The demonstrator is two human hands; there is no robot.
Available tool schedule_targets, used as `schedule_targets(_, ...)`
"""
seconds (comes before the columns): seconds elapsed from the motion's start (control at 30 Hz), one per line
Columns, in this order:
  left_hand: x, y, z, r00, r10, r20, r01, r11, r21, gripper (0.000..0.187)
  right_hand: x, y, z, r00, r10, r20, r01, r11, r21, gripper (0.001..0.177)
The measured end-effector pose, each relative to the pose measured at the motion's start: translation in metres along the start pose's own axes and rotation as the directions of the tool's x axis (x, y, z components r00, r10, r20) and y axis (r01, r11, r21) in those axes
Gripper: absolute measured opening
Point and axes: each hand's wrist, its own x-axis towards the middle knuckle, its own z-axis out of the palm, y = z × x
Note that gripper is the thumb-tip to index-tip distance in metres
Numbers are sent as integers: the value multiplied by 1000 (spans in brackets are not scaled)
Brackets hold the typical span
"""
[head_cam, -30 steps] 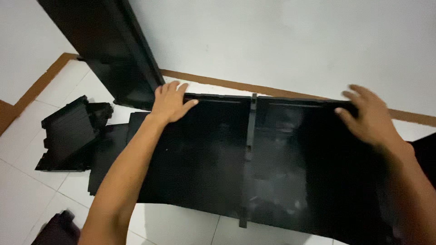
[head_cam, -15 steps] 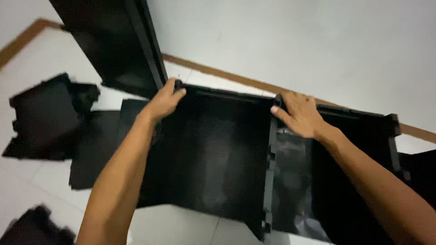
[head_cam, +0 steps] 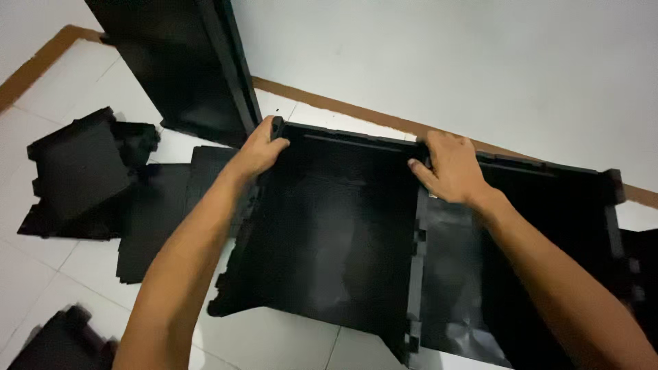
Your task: The person assembles black plastic trays and side panels into a larger box-like structure. They pick up individual parts, align interlocking edges, and press them together by hand to form a connected assembly on the floor.
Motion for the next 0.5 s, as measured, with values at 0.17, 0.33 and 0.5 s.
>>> schedule_targets(0.17,14,13,-6,995,95,-43,-93,995,46,45,10,-6,-8,975,-88,-206,84,996,-27,46)
schedule_targets(0.33,-20,22,-11,996,-30,85,35,997,-65,54,-4,-6,1,974,-149,-172,161,985,57,51)
schedule_targets(0.5,8,29,-13,997,2,82,2,999,-46,50,7,-7,0,995,54,-88,-50,998,45,40)
